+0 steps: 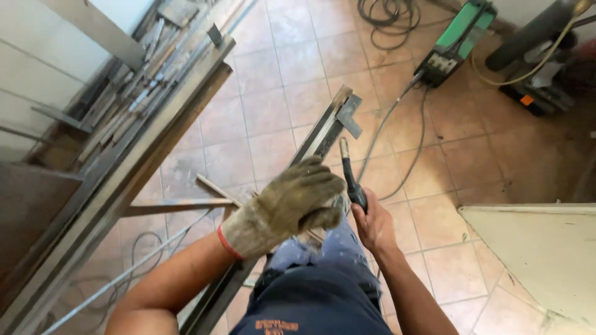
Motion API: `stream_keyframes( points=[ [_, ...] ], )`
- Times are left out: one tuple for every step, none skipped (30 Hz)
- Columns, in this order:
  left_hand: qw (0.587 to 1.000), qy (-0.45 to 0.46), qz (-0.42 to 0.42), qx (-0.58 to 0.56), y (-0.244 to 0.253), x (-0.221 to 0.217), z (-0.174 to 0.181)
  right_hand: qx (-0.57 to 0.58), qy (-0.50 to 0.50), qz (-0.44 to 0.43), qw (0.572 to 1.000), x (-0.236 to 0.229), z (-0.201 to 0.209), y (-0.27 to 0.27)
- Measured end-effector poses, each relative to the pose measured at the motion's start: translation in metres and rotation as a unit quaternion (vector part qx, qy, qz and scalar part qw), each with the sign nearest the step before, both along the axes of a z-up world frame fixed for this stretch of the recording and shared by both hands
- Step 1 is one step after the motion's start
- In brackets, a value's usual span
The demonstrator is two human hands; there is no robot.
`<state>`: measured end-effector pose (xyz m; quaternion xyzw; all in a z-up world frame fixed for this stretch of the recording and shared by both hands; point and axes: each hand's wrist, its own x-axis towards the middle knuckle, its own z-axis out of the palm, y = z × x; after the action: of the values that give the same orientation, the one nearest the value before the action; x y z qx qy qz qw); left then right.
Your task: Welding metal beams together to construct a frame.
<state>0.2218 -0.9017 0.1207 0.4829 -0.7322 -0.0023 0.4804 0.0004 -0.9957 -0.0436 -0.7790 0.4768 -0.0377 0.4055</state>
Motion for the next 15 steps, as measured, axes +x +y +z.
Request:
stream_keyframes(
  points=[
    [0.999, 0.028, 0.016, -0.001, -0.011, 0.005, 0.001, 0.012, 0.032, 0.013, 0.999, 0.007, -0.008, -0.010],
    [0.998, 0.055, 0.032, -0.001, -0.023, 0.010, 0.002, 0.024, 0.064, 0.027, 0.997, 0.014, -0.016, -0.020],
    [0.998, 0.048, 0.033, -0.004, -0.034, 0.015, -0.014, 0.021, 0.057, 0.028, 0.998, 0.022, -0.016, -0.028],
    [0.992, 0.082, 0.090, -0.044, -0.045, 0.020, -0.029, 0.027, 0.080, 0.038, 0.996, 0.030, -0.015, -0.036],
    [0.980, 0.120, 0.142, -0.076, -0.050, 0.020, -0.044, 0.041, 0.108, 0.042, 0.992, 0.030, -0.012, -0.033],
    [0.981, 0.119, 0.138, -0.070, -0.062, 0.029, -0.055, 0.048, 0.107, 0.038, 0.992, 0.036, -0.017, -0.037],
    [0.974, 0.121, 0.168, -0.094, -0.072, 0.035, -0.068, 0.048, 0.100, 0.040, 0.993, 0.037, -0.021, -0.040],
    [0.965, 0.123, 0.198, -0.118, -0.080, 0.040, -0.081, 0.048, 0.093, 0.041, 0.994, 0.039, -0.026, -0.041],
    [0.966, 0.123, 0.196, -0.116, -0.092, 0.048, -0.087, 0.050, 0.093, 0.039, 0.994, 0.042, -0.025, -0.044],
    [0.950, 0.121, 0.240, -0.160, -0.103, 0.056, -0.093, 0.051, 0.093, 0.039, 0.994, 0.046, -0.023, -0.045],
    [0.930, 0.122, 0.284, -0.200, -0.110, 0.060, -0.100, 0.054, 0.097, 0.039, 0.993, 0.045, -0.021, -0.043],
    [0.931, 0.124, 0.284, -0.195, -0.109, 0.062, -0.076, 0.059, 0.100, 0.038, 0.992, 0.044, -0.026, -0.041],
    [0.949, 0.088, 0.252, -0.167, -0.111, 0.065, -0.052, 0.050, 0.102, 0.040, 0.993, 0.044, -0.032, -0.042],
    [0.964, 0.052, 0.218, -0.140, -0.112, 0.068, -0.027, 0.040, 0.105, 0.042, 0.993, 0.044, -0.037, -0.043],
    [0.965, 0.052, 0.218, -0.140, -0.113, 0.073, -0.029, 0.040, 0.104, 0.042, 0.993, 0.045, -0.042, -0.044]
  ],
)
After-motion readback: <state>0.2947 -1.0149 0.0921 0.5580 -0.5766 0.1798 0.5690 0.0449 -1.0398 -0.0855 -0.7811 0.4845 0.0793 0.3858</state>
